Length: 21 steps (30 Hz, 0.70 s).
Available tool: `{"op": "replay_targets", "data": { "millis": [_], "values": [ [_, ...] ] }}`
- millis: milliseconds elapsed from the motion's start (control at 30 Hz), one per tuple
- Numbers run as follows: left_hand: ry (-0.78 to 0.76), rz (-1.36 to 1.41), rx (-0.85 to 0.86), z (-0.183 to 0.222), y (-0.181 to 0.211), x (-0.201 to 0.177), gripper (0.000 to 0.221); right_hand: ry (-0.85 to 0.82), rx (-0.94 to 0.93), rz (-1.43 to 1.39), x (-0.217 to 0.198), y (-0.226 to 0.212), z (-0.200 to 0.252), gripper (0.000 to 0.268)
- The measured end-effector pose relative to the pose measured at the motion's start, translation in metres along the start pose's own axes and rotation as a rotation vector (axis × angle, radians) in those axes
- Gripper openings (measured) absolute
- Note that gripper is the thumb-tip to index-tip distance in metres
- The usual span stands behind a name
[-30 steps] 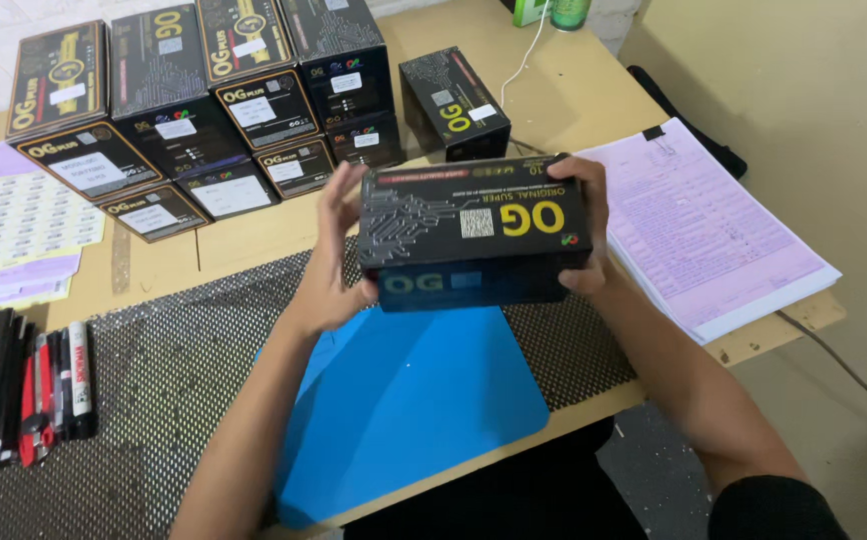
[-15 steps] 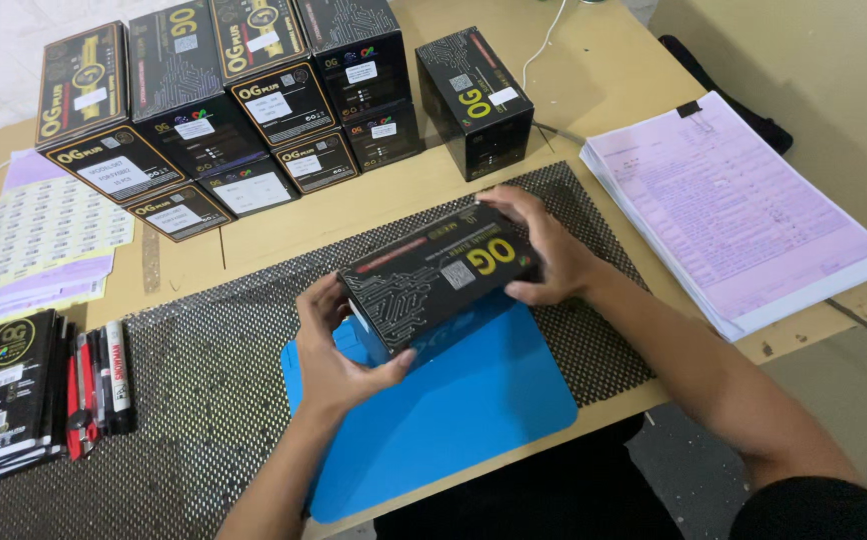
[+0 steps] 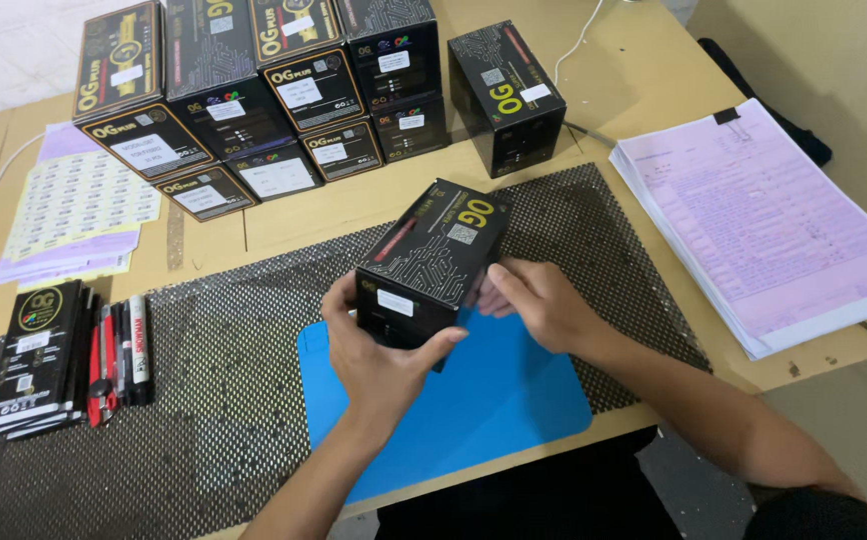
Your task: The person takes several smartphone screen assemblies out of boxes, removes the protective plastic films, and places the screens back into a box.
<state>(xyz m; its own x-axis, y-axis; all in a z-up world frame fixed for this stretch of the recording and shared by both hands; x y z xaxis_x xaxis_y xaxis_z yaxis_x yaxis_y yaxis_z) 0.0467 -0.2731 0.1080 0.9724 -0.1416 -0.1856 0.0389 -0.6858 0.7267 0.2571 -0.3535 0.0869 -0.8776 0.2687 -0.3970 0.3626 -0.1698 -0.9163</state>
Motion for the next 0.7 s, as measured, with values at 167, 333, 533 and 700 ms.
{"op": "replay_targets", "data": {
  "millis": [167, 333, 533, 700],
  "values": [
    [-0.029, 0.049, 0.054, 0.000, 0.016, 0.005, 0.097, -0.014, -0.043, -0.010, -0.003, -0.017, 0.010, 0.047],
    [-0.318, 0.216, 0.256, 0.016, 0.030, 0.031, 0.089, 0.029, -0.059, 0.011, -0.023, -0.047, 0.023, 0.067],
    [-0.531, -0.199, 0.492, 0.026, 0.010, 0.054, 0.078, 0.089, -0.110, -0.497, -0.045, 0.034, -0.013, 0.068],
    [-0.524, -0.382, 0.659, 0.042, -0.013, 0.072, 0.067, 0.007, -0.317, -0.477, -0.052, 0.040, -0.029, 0.068]
  ]
}}
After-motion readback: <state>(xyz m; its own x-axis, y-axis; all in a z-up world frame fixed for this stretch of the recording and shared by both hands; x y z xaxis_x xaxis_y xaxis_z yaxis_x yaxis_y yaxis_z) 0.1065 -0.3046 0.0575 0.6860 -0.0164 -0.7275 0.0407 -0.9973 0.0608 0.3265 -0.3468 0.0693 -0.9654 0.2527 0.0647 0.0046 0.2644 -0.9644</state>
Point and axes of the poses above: each hand's wrist, its own z-axis away from the middle knuckle, its own x-axis out of the palm, y = z × x, the point moved 7 cm from there along -z, towards the middle knuckle, and after that the axes turned 7 degrees about z, right-handed, at the moved point
